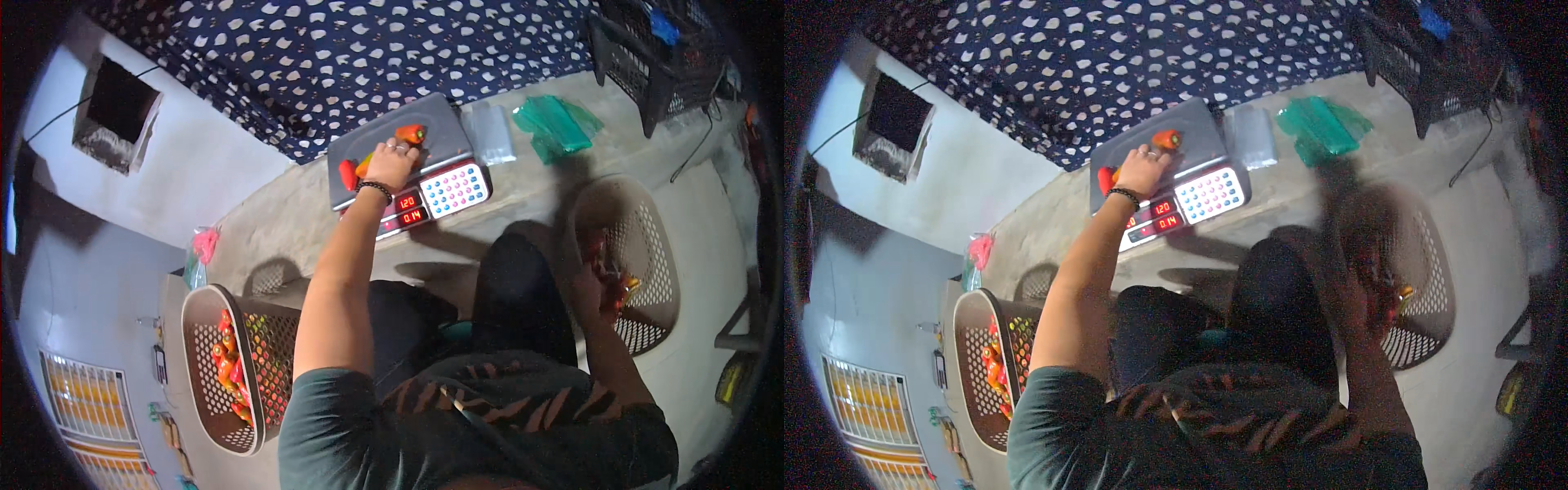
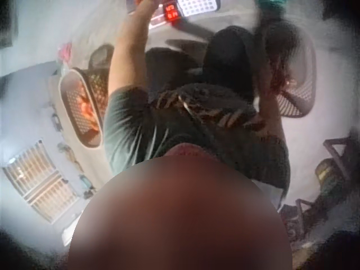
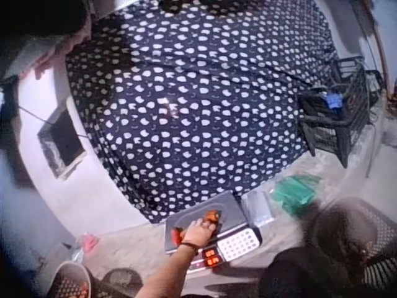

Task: The person picks up peppers from a basket, places them on a scale to weigh them, and then puts the weighed peppers into plastic bags, tying them shut.

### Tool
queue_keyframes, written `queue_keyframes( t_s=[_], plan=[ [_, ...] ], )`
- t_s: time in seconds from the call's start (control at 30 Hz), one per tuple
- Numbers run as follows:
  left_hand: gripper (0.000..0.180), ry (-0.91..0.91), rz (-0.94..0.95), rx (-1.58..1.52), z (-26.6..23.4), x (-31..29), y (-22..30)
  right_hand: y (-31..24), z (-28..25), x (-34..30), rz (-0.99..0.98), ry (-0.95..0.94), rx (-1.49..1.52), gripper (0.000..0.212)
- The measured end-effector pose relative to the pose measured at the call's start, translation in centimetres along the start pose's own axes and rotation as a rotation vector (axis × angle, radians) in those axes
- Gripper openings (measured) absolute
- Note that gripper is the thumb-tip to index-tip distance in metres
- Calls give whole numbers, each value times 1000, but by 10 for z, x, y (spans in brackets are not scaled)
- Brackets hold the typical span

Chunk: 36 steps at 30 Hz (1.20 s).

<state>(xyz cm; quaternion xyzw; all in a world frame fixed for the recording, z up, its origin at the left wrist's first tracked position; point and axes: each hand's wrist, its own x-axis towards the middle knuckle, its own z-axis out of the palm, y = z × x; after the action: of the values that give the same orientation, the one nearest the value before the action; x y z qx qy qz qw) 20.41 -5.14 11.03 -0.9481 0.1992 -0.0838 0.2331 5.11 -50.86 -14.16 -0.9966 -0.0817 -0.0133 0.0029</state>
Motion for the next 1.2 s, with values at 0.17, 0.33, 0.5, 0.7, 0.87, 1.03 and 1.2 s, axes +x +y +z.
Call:
queue_keyframes(
  t_s=[0.17, 0.33, 0.5, 0.7, 0.87, 1.03, 1.2],
  plan=[
    [42, -10, -37, -62, -15, -3, 2, 4, 6, -2, 41, -31, 207, 28],
    [37, 82, -25, -43, -8, -16, -6, -15, -42, 5, 97, -116, 225, 33],
    [37, 78, -42, -61, -10, -10, -3, 1, -11, 9, 14, -158, 60, 54],
    [40, 1, -82, -82, -12, -14, -1, -12, -32, 6, 43, -135, 91, 44],
    [42, -41, -92, -105, -17, -10, 0, -2, -7, 5, 20, -81, 82, 27],
    [42, -52, -100, -99, -18, -6, 1, 1, 4, 8, 75, -81, 74, 24],
    [46, -47, -134, -151, -21, -12, -3, -16, -36, 9, 85, -155, 123, 24]
  ],
)
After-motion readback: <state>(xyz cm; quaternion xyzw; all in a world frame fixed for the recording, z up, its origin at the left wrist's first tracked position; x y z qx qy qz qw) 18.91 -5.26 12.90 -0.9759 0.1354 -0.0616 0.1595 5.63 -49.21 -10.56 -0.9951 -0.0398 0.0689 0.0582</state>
